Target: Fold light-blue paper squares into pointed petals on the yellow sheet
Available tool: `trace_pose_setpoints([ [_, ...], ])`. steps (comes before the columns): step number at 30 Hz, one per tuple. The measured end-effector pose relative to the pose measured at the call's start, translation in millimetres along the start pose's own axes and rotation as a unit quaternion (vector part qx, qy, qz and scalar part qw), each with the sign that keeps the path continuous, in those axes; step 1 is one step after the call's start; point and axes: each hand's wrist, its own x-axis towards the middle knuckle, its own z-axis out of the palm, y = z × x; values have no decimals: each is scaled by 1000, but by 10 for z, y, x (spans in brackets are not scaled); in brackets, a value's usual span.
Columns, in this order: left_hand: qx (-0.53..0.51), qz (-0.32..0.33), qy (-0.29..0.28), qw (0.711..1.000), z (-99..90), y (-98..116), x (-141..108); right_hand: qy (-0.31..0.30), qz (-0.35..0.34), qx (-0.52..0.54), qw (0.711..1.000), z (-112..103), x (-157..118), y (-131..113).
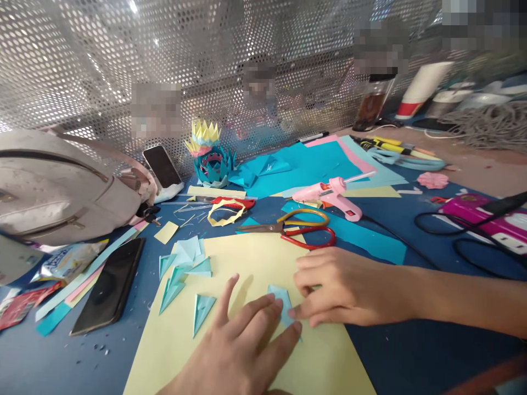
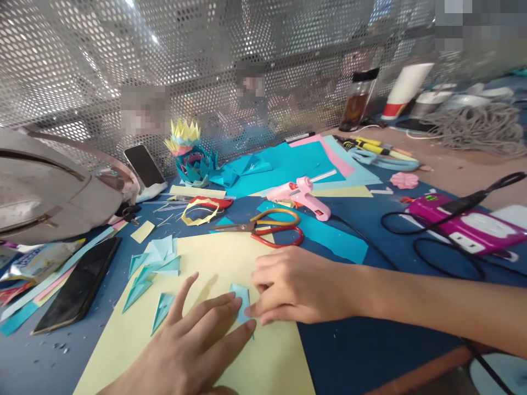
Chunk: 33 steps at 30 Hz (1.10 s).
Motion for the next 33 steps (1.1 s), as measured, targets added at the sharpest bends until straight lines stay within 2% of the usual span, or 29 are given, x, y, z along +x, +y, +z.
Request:
trace_pose_setpoints([
  [3, -8, -21, 37, 999, 112, 34, -63, 6, 25, -17, 1000, 23, -12, 46],
  [6, -16, -29, 32, 999, 190, 60, -100, 0, 21, -27, 999, 25, -7, 54],
  [9, -21, -25, 40, 999, 185, 54, -90, -6, 12, -48, 999, 3, 14, 34],
  [11, -25, -16, 48, 998, 114, 24, -61, -8, 4, -52, 999, -23, 33, 23],
  [13, -30, 3, 31, 999, -14, -25, -23, -3, 5, -43, 999, -47, 54, 18],
  [15, -31, 38, -54, 997, -169, -85, 12, 9, 6, -24, 1000, -58, 72, 11],
  [17, -36, 60, -91, 993, -303, -144, 30, 17, -7, -2, 1000, -46, 84, -3],
  [19, -40, 70, -101, 992, -380, -193, 30, 17, -31, 20, 999, -22, 87, -26],
  [24, -29, 52, -51, 997, -394, -232, 15, 20, -37, 46, 998, 4, 88, -95],
  [28, -22, 11, -34, 999, -305, -125, 20, 19, -12, 67, 998, -1, 112, -112],
  [29, -17, -2, -20, 1000, -263, -80, 15, 15, -3, 83, 996, 3, 124, -108],
  [31, 5, -32, 53, 998, -165, 10, -3, 3, 14, 115, 993, 16, 155, -91],
  [33, 22, -57, 86, 994, -78, 81, -23, -6, 33, 131, 991, 29, 195, -63],
])
